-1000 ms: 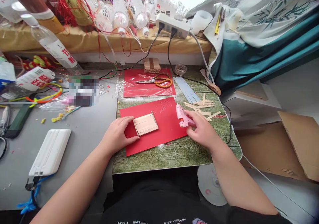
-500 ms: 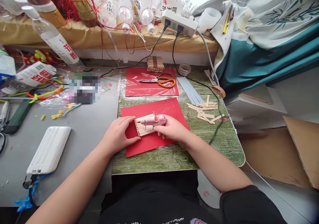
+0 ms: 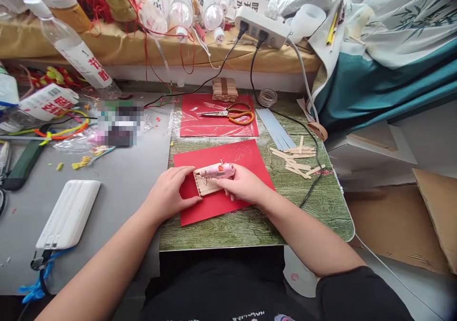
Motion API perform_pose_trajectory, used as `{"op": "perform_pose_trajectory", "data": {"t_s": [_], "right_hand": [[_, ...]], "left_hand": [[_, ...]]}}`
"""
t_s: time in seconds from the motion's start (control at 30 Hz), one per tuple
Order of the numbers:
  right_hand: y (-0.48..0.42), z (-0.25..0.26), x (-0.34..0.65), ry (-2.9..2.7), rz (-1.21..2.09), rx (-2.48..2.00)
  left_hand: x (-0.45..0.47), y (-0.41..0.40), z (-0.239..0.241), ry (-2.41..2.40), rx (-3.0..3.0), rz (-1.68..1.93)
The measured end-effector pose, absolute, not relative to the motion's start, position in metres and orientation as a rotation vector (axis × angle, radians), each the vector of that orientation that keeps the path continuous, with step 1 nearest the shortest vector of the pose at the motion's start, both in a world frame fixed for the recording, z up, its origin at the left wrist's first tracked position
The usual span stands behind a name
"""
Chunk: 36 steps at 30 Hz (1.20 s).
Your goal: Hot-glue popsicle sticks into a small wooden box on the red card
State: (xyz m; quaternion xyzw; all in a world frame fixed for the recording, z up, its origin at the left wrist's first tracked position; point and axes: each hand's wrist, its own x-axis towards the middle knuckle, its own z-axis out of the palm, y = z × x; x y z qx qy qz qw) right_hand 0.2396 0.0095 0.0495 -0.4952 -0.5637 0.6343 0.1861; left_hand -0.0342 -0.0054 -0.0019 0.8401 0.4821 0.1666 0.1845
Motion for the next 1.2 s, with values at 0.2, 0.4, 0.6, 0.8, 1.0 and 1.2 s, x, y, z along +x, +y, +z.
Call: {"op": "perform_pose_trajectory", "data": {"t_s": [0.2, 0.4, 0.6, 0.8, 1.0, 1.2], "right_hand": [[0.014, 0.057, 0.234, -1.71, 1.718, -1.393], [0.013, 0.055, 0.232, -1.769, 1.657, -1.395], [0.013, 0.057, 0.231, -1.811, 1.626, -1.389], [0.011, 0.062, 0.229, -1.868, 1.529, -1.566], [0.012, 0.062, 0.229, -1.888, 1.52, -1.493], [0.014, 0.066, 0.229, -1.811, 1.626, -1.532]], "left_hand": [[-0.033, -0.005, 0.001, 1.363, 2.358, 0.449], [-0.033, -0.005, 0.001, 1.359, 2.35, 0.464], [-0.034, -0.005, -0.001, 1.353, 2.348, 0.476], [-0.034, -0.005, -0.001, 1.352, 2.357, 0.476], [-0.034, -0.005, -0.002, 1.355, 2.35, 0.476], [-0.034, -0.005, -0.002, 1.361, 2.351, 0.471]]}}
